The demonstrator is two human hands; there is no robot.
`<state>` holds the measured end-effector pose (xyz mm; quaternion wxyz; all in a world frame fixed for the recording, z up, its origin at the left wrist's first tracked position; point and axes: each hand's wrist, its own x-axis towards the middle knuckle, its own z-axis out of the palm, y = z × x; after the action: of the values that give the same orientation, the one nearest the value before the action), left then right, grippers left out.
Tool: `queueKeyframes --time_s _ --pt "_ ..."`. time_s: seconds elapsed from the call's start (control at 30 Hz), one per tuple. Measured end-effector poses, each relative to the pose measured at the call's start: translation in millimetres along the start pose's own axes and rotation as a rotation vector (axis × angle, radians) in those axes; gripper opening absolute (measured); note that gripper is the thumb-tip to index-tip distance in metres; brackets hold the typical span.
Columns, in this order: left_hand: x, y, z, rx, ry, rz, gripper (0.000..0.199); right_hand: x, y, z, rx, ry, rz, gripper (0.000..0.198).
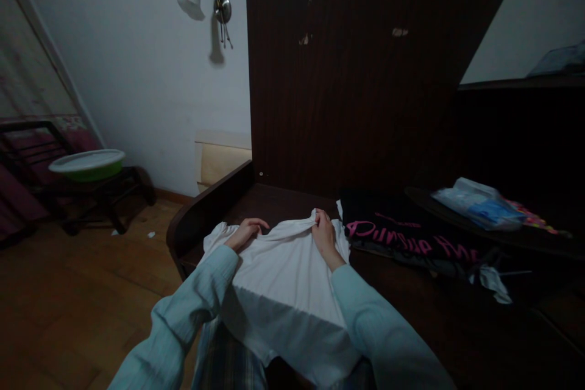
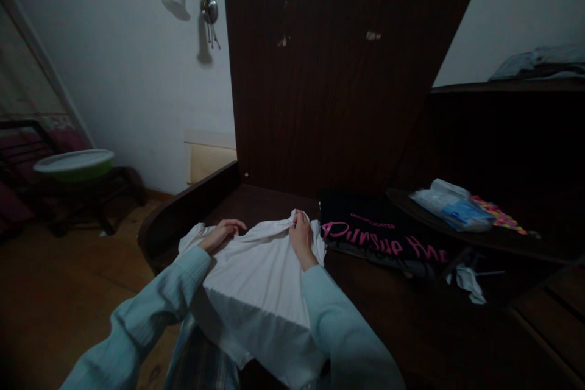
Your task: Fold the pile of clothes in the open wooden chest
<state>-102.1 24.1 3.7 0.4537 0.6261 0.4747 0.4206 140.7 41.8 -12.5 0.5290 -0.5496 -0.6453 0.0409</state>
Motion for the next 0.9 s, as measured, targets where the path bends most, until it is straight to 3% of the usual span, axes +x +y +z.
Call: queueKeyframes --time_s 0.27,0.4,0.57,0.9 --pt "-2 6 10 0.247 -0.101 -0.075 0.043 -1 -4 -2 -0.018 -0.017 -0.04 0.019" --pt "1 2 10 0.44 -0.156 -0.029 0.053 -2 -3 -1 0.002 -0.032 -0.055 0.019" --pt "-1 -1 11 0.502 -0.244 0.038 0.043 -1 -3 -1 0.011 -0.046 -0.063 0.02" --pt "-8 0 15 0.306 -0.081 0.062 0.032 -1 -4 -4 -0.032 -0.017 -0.001 0.016"
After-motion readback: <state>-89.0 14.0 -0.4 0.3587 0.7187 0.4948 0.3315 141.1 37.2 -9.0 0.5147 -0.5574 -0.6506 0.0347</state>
